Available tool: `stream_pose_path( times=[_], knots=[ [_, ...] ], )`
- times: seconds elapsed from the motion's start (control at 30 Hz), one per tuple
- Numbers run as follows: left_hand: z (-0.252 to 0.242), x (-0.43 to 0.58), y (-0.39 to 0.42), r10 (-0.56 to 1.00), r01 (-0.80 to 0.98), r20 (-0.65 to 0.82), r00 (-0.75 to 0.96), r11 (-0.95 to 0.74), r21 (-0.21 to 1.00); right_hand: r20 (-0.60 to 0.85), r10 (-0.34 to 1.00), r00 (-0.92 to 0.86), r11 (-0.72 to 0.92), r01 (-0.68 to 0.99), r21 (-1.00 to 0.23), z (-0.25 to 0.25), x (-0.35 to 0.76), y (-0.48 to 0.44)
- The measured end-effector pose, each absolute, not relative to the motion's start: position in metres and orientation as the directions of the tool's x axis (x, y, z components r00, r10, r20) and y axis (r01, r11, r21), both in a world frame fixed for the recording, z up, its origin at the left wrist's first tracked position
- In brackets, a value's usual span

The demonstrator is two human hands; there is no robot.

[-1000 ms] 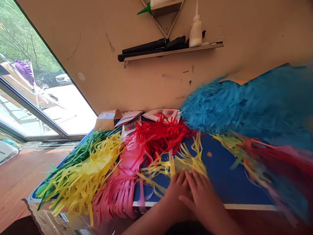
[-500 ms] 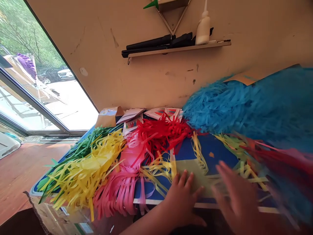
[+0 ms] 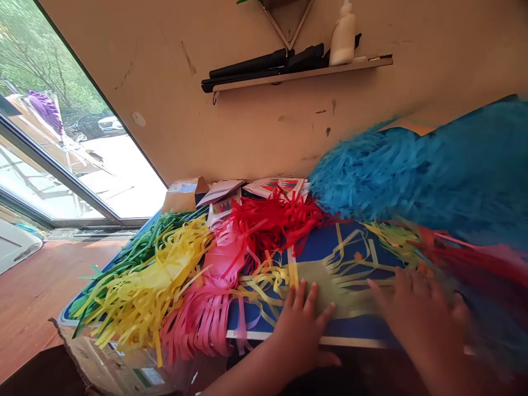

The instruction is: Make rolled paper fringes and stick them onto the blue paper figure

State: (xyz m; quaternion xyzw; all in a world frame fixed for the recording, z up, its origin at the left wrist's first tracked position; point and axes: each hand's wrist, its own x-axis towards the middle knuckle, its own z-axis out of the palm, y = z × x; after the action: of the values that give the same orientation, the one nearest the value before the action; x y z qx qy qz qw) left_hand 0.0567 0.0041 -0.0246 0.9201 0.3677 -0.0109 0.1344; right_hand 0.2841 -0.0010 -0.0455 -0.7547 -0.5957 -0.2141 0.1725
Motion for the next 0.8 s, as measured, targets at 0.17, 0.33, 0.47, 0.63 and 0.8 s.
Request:
stream_pose_path(
  times=[0.17, 0.33, 0.47, 0.63, 0.8],
  knots=[
    [-0.032, 0.052, 0.010, 0.669, 0.663, -0.057, 0.741, -0.718, 0.212, 0.409, 0.781, -0.472, 0.494, 0.867, 0.056, -0.048, 0.254, -0.007],
    [-0.030, 0.035, 0.014, 0.663, 0.657, 0.005, 0.749, -0.743, 0.130, 0.417, 0.737, -0.531, 0.574, 0.819, 0.029, -0.069, 0.255, -0.016],
    [-0.023, 0.026, 0.007, 0.594, 0.594, -0.042, 0.803, -0.794, 0.126, 0.459, 0.657, -0.598, 0.648, 0.759, 0.062, -0.071, 0.270, -0.029],
    [-0.023, 0.030, -0.005, 0.570, 0.568, 0.042, 0.821, -0.821, 0.047, 0.532, 0.619, -0.578, 0.664, 0.747, 0.039, -0.061, 0.271, -0.039],
    [-0.028, 0.037, -0.013, 0.570, 0.565, 0.122, 0.813, -0.822, 0.073, 0.431, 0.576, -0.695, 0.739, 0.668, 0.089, -0.053, 0.264, -0.030]
  ],
)
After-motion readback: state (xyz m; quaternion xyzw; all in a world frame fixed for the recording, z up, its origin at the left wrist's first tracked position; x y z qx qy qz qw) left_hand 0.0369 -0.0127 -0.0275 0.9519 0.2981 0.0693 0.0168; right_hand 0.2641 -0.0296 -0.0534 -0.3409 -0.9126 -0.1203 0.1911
